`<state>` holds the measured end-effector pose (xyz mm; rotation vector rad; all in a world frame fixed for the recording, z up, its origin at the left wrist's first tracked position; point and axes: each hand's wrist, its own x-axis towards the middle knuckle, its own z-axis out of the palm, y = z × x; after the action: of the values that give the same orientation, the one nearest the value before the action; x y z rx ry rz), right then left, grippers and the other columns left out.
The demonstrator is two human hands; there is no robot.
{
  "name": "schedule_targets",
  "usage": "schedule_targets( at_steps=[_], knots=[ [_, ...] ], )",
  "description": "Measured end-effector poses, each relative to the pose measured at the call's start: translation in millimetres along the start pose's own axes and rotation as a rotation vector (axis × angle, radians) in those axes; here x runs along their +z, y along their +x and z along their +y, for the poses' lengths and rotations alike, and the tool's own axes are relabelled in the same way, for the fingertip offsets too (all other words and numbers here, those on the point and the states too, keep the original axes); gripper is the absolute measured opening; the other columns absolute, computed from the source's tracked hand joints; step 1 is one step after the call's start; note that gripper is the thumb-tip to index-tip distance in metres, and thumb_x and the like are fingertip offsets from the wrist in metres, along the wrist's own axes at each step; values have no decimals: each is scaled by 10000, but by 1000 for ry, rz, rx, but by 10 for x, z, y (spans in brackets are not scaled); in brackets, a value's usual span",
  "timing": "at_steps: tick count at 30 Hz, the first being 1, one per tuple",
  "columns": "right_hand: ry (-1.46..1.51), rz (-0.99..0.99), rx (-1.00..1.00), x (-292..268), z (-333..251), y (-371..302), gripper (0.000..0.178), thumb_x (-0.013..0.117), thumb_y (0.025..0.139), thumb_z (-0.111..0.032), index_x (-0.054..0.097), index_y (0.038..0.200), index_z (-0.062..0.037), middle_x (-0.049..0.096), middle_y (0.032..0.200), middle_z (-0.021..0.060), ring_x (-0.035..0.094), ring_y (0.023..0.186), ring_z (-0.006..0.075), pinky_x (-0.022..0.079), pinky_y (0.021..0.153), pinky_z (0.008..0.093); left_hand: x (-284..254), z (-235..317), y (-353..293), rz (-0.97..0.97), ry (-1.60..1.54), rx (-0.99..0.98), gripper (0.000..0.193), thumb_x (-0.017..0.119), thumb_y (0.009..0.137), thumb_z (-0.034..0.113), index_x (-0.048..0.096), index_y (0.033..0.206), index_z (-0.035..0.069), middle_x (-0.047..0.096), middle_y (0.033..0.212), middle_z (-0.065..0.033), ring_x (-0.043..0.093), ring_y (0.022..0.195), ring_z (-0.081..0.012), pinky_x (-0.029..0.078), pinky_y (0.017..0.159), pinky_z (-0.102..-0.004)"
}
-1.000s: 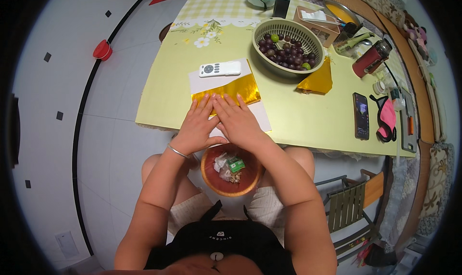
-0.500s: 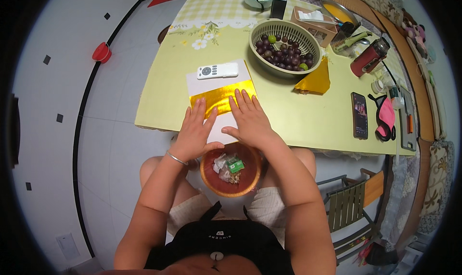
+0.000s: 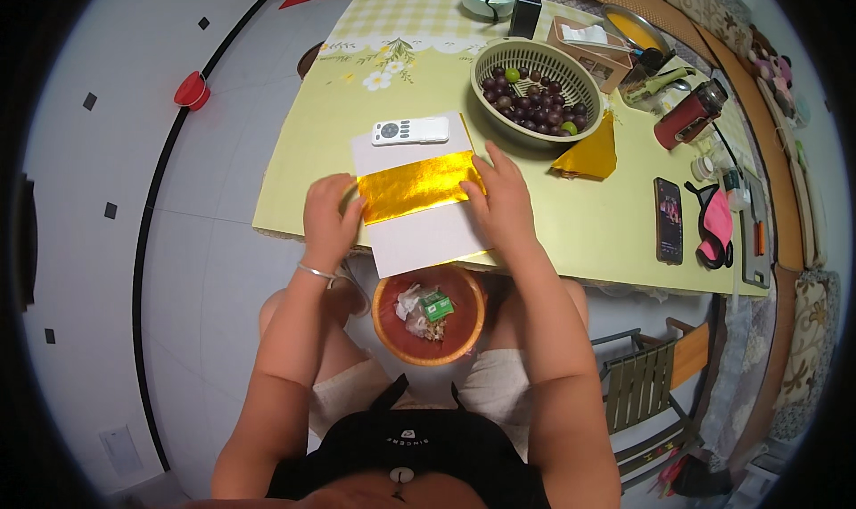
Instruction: The person repeatedly folds a small rectangular piece of gold foil paper over a white card. They fold the foil in half, unfold it, and repeat the folding process multiple times, smoothing the creases with their fingers.
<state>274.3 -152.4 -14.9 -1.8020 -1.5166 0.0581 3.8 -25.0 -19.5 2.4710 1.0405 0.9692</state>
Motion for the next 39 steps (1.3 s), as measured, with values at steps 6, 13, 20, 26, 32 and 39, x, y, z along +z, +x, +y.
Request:
schedule_targets(
  at_steps=[6,13,20,26,32,39],
  knots=[
    [590,-64,443,155,166,183,331,622,986,-64,618,1298,45,681,909,81,642,736,137,525,676,269,76,-107,239,-25,25,-146,189,745,799,55,713,984,35,675,1006,-149,614,999,-348,493,915,-438],
    [713,-144,568,134,170,245,371,597,1011,-69,560,1363,43,655,845,45,613,664,84,514,610,218,160,-151,367,-46,57,-268,39,715,801,21,682,822,23,659,876,-146,605,881,-344,497,809,-448],
    [796,-113,602,124,177,255,365,611,976,-23,571,1326,72,652,817,60,633,649,105,524,589,241,173,-101,309,51,67,-201,79,714,802,8,671,865,27,652,896,-156,606,883,-357,498,807,-463],
    [765,-127,560,173,233,239,353,607,985,-33,574,1323,60,654,833,46,625,660,93,522,609,229,160,-38,298,4,31,-182,149,749,814,61,642,912,24,633,931,-145,620,871,-328,515,777,-417],
    [740,-148,564,153,191,239,358,582,1016,-53,558,1359,46,651,855,28,605,679,75,513,632,209,164,-67,354,-112,81,-291,90,713,842,54,642,884,18,628,896,-141,624,854,-316,516,778,-418],
    [837,-97,634,151,202,249,356,576,1016,-48,558,1357,52,659,835,67,629,654,101,527,597,228,146,-21,302,46,-99,-239,68,662,883,25,607,913,1,670,902,-164,653,838,-369,522,738,-448]
  ],
)
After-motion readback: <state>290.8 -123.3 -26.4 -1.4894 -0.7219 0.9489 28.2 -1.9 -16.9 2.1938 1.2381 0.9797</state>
